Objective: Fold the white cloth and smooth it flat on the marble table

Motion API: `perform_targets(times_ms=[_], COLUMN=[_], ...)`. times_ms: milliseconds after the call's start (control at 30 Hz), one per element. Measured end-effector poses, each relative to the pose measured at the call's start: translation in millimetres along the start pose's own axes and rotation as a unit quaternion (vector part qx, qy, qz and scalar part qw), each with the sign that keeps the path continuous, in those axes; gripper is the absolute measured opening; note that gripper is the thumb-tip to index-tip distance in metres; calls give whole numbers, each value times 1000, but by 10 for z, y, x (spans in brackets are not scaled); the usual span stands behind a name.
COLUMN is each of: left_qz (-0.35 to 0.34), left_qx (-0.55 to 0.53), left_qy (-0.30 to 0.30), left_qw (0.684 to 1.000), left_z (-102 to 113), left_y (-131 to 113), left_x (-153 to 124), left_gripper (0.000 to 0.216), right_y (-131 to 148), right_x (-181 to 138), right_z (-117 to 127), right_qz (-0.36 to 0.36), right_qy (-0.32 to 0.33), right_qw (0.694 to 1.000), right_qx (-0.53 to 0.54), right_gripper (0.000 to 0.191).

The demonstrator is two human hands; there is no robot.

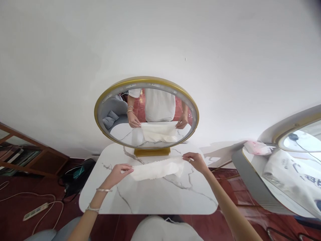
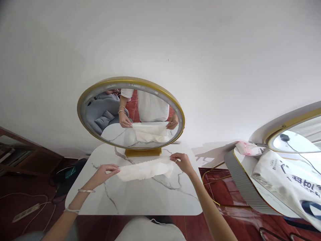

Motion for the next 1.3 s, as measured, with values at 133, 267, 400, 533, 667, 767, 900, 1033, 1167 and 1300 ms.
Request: perform_targets(times_ms=[133, 267, 400, 533, 667, 767, 900, 1033, 1167, 1300], left_qz=[-47, -139, -236, -245, -226, -258, -236, -191, -114, -128], left_qx=[11, 36, 120, 168, 125, 112, 150, 216, 265, 252], left_qy=[-37, -132, -171, -130, -4, 11, -62, -77, -119, -48], left_qw=[998, 981, 949, 946, 966, 960, 958, 954, 950, 958], left_z=[299, 553, 506, 400, 337, 327, 116, -565, -1278, -2000], left_y=[-528, -1116, -1596, -1815, -1932, -2081, -1980, -1499, -810, -331], left_x=[26, -65, -253, -464, -671, -676, -178, 488, 799, 900], left_gripper=[34, 32, 27, 24, 27, 25, 26, 31, 34, 41], right_y=[284, 571, 662, 807, 1138, 1198, 720, -147, -707, -749], right_x=[-2, -118, -276, -608, -1112, -1322, -1012, -405, -213, -326], right_z=[507, 952, 1199, 1488, 1835, 2030, 1889, 1273, 466, -415], right_qz=[-10, -6, -34, -39, 1, -31, -132, -174, -104, -7], right_qy=[-18, -58, -85, -126, -170, -223, -227, -189, -183, -106], right_qw=[1000, 998, 995, 991, 986, 974, 965, 962, 976, 990], right_qx=[8, -12, -26, -19, 3, -15, 11, 89, 62, -90], right_gripper=[31, 33, 35, 33, 21, 25, 38, 51, 64, 43])
Point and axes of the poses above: each hand's wrist, its own x-axis towards the middle knuckle, its own z-axis out of the back of the hand, y = z × x, the point moved 10 cm from there along x, towards the middle knuckle, and after that the axes turned 11 degrees about -x, right-handed, at the moved point
